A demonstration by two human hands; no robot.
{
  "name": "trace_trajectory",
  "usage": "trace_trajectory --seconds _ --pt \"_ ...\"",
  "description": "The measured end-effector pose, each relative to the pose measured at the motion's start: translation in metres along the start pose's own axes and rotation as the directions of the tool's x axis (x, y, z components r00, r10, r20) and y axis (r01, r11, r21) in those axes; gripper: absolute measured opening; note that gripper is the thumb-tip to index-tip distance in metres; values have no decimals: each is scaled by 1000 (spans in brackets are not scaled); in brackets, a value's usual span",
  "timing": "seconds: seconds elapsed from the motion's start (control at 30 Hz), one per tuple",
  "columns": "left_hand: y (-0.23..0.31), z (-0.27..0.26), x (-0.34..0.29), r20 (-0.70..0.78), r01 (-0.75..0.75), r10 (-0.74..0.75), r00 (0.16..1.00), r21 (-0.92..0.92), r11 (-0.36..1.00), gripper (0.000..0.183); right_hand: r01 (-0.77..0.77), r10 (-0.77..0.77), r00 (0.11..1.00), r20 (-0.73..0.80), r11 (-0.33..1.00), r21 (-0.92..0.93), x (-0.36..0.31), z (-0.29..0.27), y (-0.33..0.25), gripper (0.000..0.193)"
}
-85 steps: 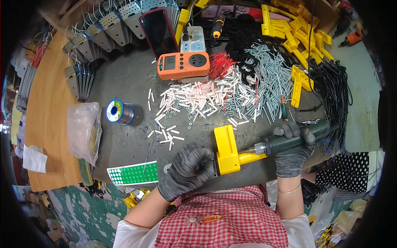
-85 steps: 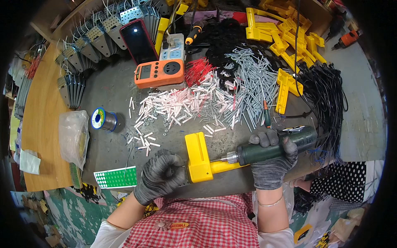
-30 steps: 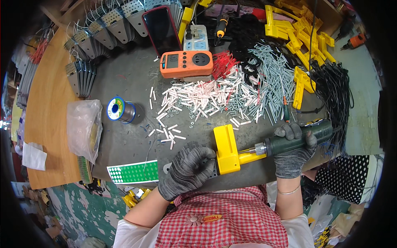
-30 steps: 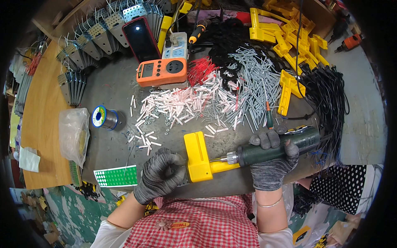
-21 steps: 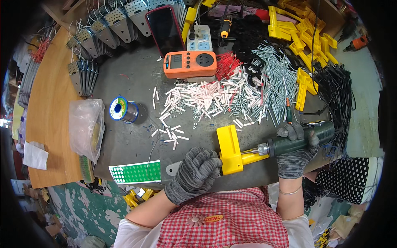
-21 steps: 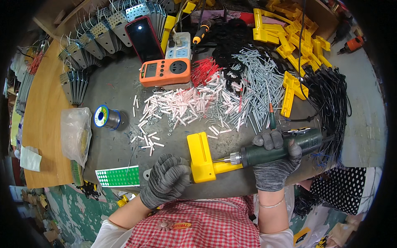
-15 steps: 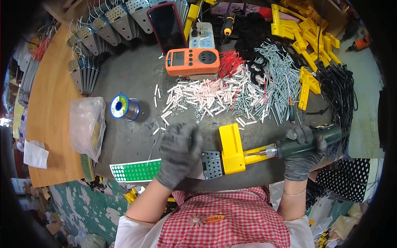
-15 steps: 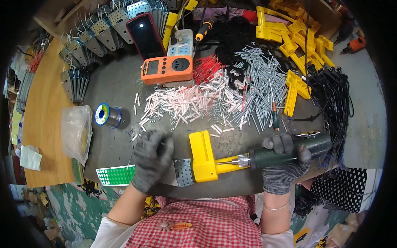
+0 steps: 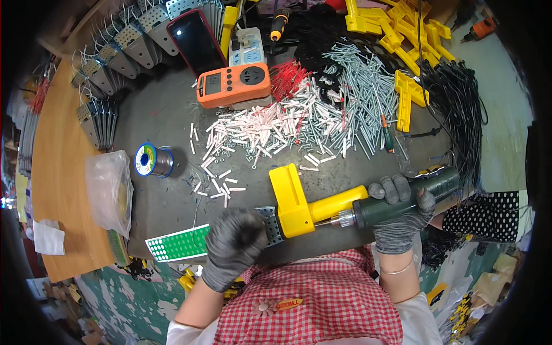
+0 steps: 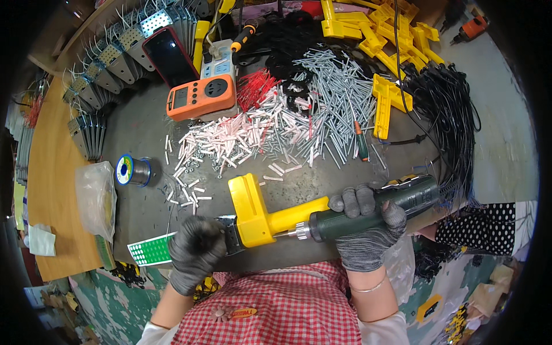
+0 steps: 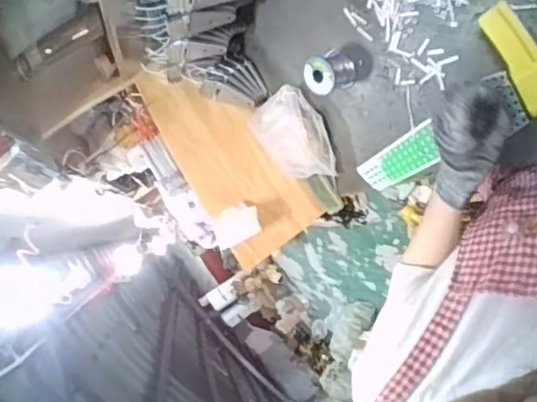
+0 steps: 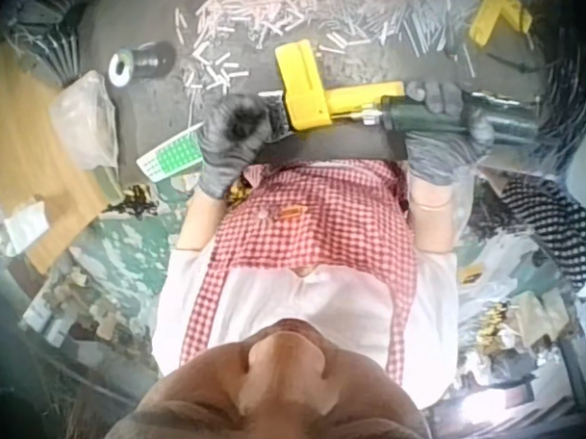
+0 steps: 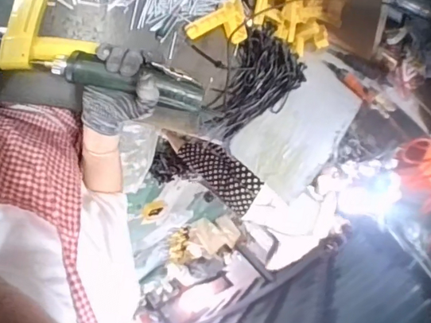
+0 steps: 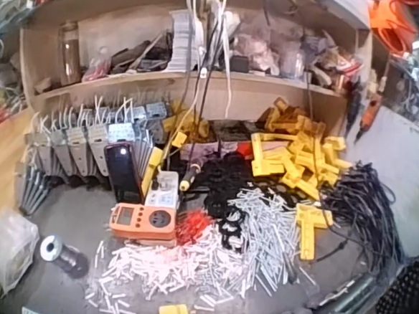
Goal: The person assembles electronic components by attaching plastic housings to metal brackets with an electric screwdriver, then soldering wires to a circuit board with a soldering iron.
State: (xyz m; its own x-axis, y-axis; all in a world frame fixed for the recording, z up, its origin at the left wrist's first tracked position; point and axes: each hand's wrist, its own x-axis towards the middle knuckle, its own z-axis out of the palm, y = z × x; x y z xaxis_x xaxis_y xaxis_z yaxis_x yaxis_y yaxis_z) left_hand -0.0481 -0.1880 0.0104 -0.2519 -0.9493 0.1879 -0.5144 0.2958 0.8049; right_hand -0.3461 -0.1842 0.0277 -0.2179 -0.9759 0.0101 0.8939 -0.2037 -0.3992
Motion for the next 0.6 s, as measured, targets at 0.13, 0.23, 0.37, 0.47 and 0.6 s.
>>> trace_trajectory --seconds 0.13,0.23,0.37,0.47,0.6 --pt "0 5 -4 52 -171 177 983 -95 981 32 25 -27 997 -78 999 -21 -2 6 7 34" --pt "-3 5 -1 82 -254 262 962 -92 963 33 32 -32 996 -86 999 -3 -1 5 8 33" --pt "-5 9 -1 43 -264 269 962 -92 960 32 7 -7 1000 -4 1000 23 -2 -3 6 32" --pt "-1 7 1 53 -225 231 971 -96 970 32 25 -25 999 -21 1000 4 -3 4 9 32" --pt "-6 9 1 76 -191 202 976 -138 972 30 33 -33 999 -30 999 -5 -3 9 10 30"
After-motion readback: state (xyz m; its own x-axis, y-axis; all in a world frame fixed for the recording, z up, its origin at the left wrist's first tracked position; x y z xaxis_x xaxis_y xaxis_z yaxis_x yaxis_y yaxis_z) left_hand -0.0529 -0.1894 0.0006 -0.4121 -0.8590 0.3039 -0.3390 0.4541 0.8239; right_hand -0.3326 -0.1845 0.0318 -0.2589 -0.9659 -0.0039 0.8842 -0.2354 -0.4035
